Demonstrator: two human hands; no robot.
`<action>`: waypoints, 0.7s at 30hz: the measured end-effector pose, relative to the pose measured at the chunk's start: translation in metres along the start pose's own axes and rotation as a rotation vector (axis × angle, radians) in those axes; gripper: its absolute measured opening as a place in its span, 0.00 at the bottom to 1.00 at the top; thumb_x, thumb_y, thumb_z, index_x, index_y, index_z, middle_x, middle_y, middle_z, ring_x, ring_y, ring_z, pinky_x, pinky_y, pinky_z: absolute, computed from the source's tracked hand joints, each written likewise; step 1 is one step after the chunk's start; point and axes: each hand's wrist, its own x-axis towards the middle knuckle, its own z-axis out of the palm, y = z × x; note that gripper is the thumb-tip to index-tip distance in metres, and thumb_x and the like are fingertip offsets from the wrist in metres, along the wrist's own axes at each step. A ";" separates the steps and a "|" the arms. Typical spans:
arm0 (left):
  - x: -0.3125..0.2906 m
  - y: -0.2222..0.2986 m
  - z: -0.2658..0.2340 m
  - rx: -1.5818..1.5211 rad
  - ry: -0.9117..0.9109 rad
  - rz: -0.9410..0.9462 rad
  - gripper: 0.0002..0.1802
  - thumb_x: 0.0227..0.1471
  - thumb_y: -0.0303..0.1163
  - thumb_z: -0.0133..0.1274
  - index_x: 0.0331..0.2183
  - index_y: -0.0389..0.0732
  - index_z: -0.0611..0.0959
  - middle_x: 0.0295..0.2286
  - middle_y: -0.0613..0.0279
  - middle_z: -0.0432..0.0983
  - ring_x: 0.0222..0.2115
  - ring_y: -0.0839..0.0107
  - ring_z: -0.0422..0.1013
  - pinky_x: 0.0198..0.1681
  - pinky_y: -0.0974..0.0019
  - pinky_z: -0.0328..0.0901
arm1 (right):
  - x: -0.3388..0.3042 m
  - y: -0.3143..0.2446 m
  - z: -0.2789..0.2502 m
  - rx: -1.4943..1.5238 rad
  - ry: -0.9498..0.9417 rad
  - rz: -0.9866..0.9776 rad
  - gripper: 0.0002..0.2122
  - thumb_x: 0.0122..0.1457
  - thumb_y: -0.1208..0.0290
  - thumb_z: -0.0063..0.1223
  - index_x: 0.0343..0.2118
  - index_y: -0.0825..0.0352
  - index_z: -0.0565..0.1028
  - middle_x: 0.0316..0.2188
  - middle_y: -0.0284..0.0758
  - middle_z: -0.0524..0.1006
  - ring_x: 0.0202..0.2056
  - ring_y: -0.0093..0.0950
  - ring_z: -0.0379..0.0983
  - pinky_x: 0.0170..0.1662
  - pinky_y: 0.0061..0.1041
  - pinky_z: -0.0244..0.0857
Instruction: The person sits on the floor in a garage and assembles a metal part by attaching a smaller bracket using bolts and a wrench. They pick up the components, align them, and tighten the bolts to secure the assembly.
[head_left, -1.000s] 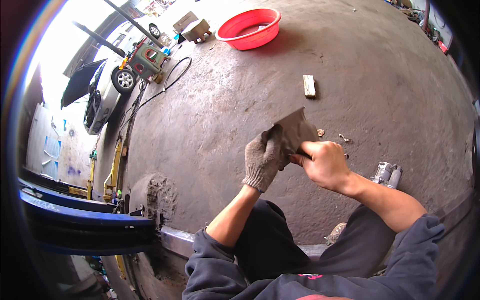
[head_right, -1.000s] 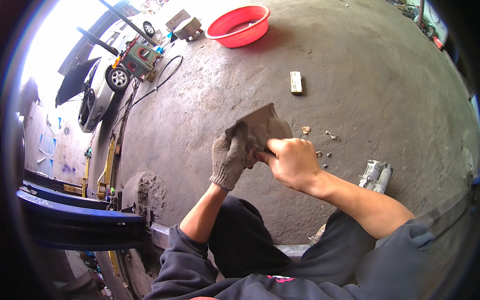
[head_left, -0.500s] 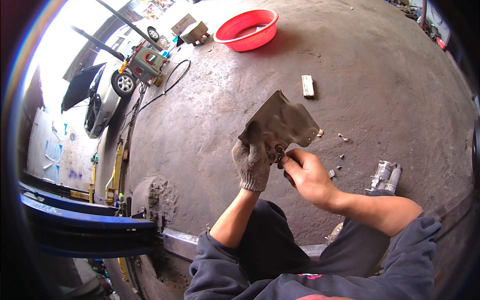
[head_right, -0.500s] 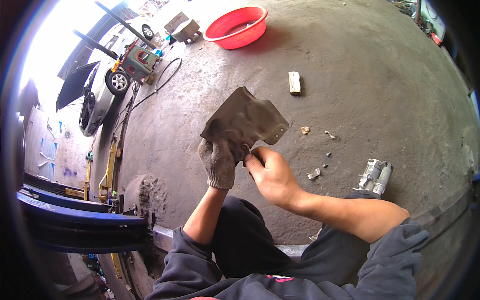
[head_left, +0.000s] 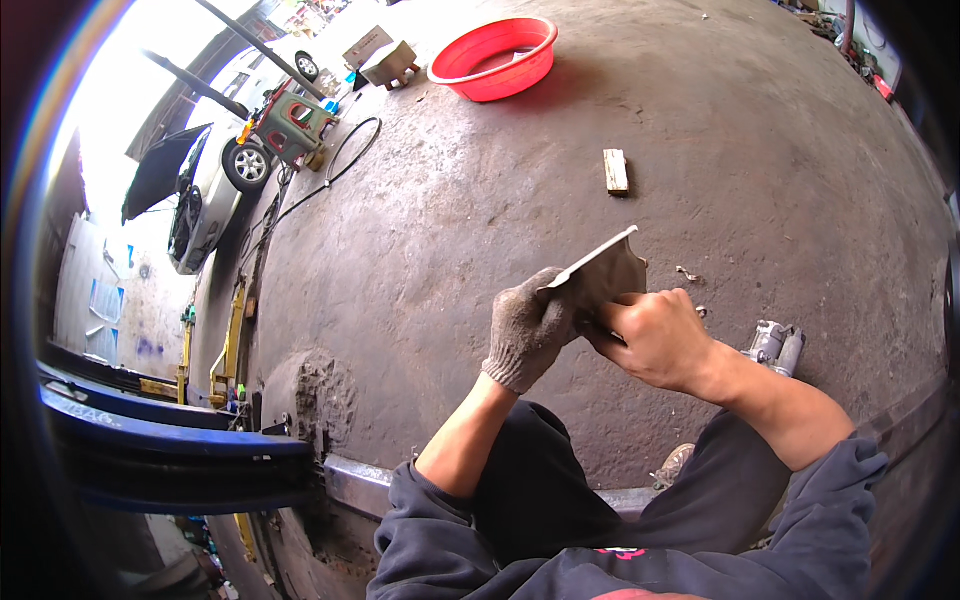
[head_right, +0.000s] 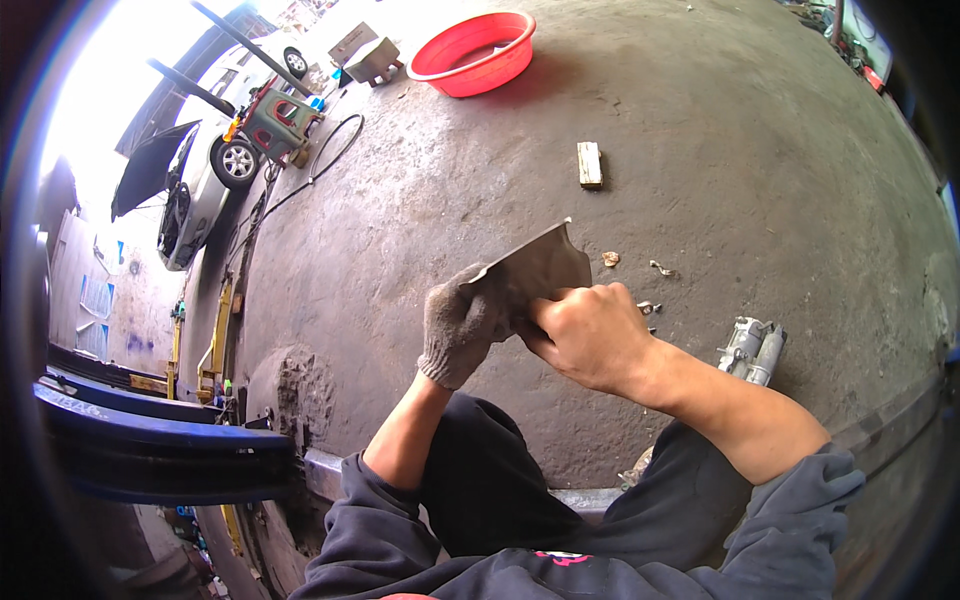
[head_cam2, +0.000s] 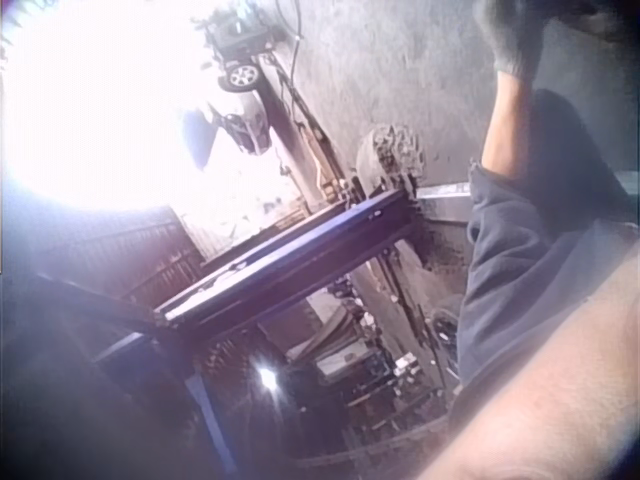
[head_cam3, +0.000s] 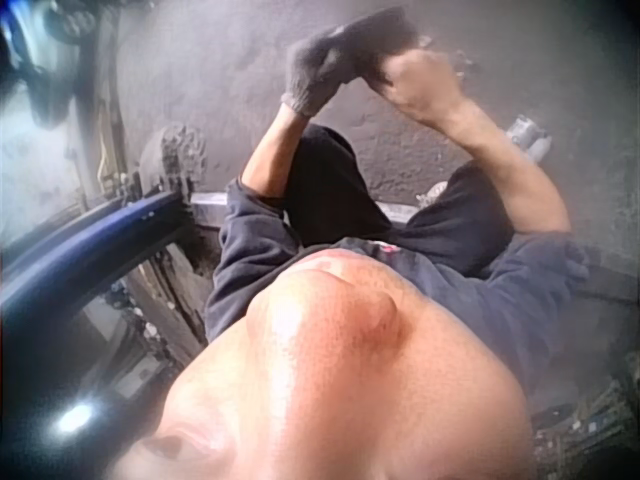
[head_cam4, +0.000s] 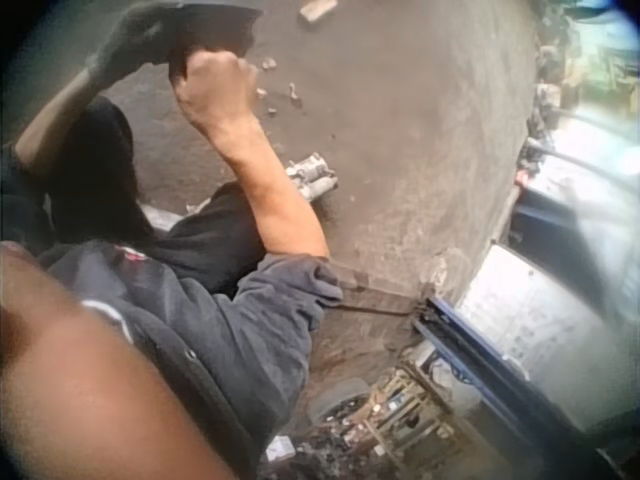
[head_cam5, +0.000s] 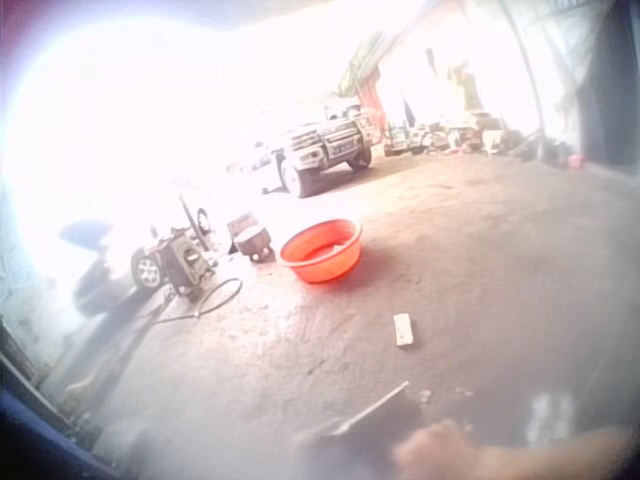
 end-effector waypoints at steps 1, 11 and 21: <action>0.001 0.003 -0.002 0.091 -0.048 0.024 0.09 0.59 0.30 0.50 0.36 0.35 0.81 0.19 0.53 0.78 0.22 0.71 0.78 0.27 0.64 0.71 | -0.001 0.004 0.002 -0.025 -0.011 -0.022 0.13 0.59 0.59 0.57 0.27 0.66 0.79 0.21 0.45 0.79 0.25 0.44 0.80 0.29 0.41 0.74; -0.004 0.009 0.006 -0.039 0.064 -0.104 0.11 0.62 0.33 0.52 0.35 0.34 0.82 0.17 0.58 0.76 0.19 0.76 0.73 0.24 0.67 0.69 | 0.001 0.005 0.010 0.009 0.079 -0.037 0.12 0.56 0.64 0.60 0.22 0.68 0.78 0.20 0.47 0.79 0.25 0.44 0.80 0.30 0.42 0.74; -0.005 0.001 0.015 -0.219 0.337 -0.060 0.17 0.64 0.39 0.52 0.32 0.33 0.82 0.17 0.62 0.74 0.20 0.80 0.67 0.23 0.68 0.64 | -0.001 -0.018 0.012 0.631 0.254 0.297 0.10 0.60 0.70 0.61 0.28 0.73 0.80 0.20 0.41 0.79 0.22 0.21 0.73 0.28 0.29 0.66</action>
